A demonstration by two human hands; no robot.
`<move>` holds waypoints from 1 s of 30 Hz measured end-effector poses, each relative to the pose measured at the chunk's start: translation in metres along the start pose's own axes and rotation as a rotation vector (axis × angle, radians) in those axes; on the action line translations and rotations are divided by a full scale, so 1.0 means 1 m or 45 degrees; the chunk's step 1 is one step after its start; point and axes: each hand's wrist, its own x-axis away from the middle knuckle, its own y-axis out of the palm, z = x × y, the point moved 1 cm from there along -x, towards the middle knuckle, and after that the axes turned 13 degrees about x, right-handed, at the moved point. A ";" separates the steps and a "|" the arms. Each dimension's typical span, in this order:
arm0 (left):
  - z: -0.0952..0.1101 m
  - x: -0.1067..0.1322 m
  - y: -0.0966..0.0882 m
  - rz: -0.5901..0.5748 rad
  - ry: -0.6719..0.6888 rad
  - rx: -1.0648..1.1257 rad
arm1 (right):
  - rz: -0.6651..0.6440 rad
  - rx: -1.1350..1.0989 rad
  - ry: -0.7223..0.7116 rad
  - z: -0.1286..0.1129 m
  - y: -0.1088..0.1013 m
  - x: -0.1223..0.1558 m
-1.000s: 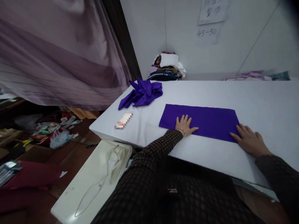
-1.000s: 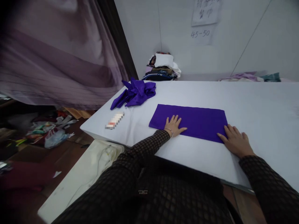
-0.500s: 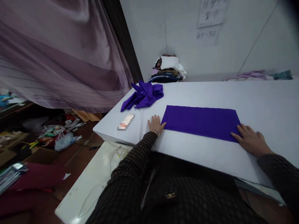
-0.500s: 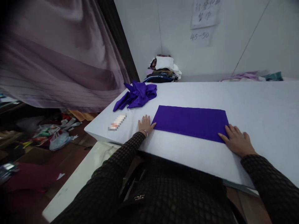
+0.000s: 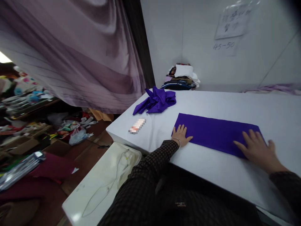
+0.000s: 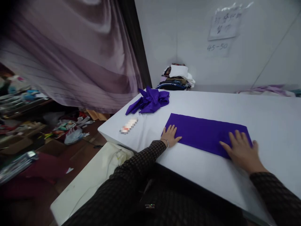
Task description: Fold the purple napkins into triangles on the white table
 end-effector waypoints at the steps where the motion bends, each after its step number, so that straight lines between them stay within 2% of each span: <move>1: 0.000 0.000 0.000 0.005 -0.006 0.001 | 0.075 -0.021 -0.075 -0.028 -0.013 -0.007; 4: 0.001 0.001 0.001 0.013 -0.020 -0.002 | 0.127 -0.145 -0.334 -0.116 -0.043 -0.025; 6: 0.001 0.000 0.002 0.012 -0.016 -0.015 | 0.106 -0.208 -0.441 -0.162 -0.051 -0.034; 8: 0.000 0.000 0.003 0.009 -0.006 -0.035 | 0.043 -0.238 -0.489 -0.187 -0.048 -0.038; 9: -0.001 0.000 0.003 0.007 -0.005 -0.043 | 0.012 -0.244 -0.495 -0.191 -0.042 -0.039; 11: -0.002 0.000 0.002 0.001 -0.011 -0.055 | -0.017 -0.237 -0.481 -0.179 -0.027 -0.036; 13: -0.002 -0.001 0.001 -0.005 -0.021 -0.056 | 0.003 -0.212 -0.427 -0.146 -0.009 -0.029; 18: -0.001 -0.003 0.000 -0.007 -0.031 -0.059 | 0.012 -0.106 -0.102 -0.016 0.036 0.010; 21: -0.002 -0.003 -0.001 -0.016 -0.034 -0.067 | -0.006 -0.038 -0.073 0.042 0.054 0.035; 23: -0.003 -0.004 -0.004 -0.033 -0.046 -0.056 | -0.009 -0.034 -0.027 0.059 0.059 0.044; 26: 0.001 -0.009 -0.012 -0.094 -0.117 0.007 | -0.005 -0.060 0.088 0.061 0.058 0.047; 28: 0.014 -0.016 -0.018 -0.106 -0.116 0.045 | -0.008 -0.067 0.096 0.057 0.055 0.046; 30: 0.038 -0.028 -0.020 -0.095 -0.009 0.064 | -0.016 -0.055 0.085 0.055 0.054 0.045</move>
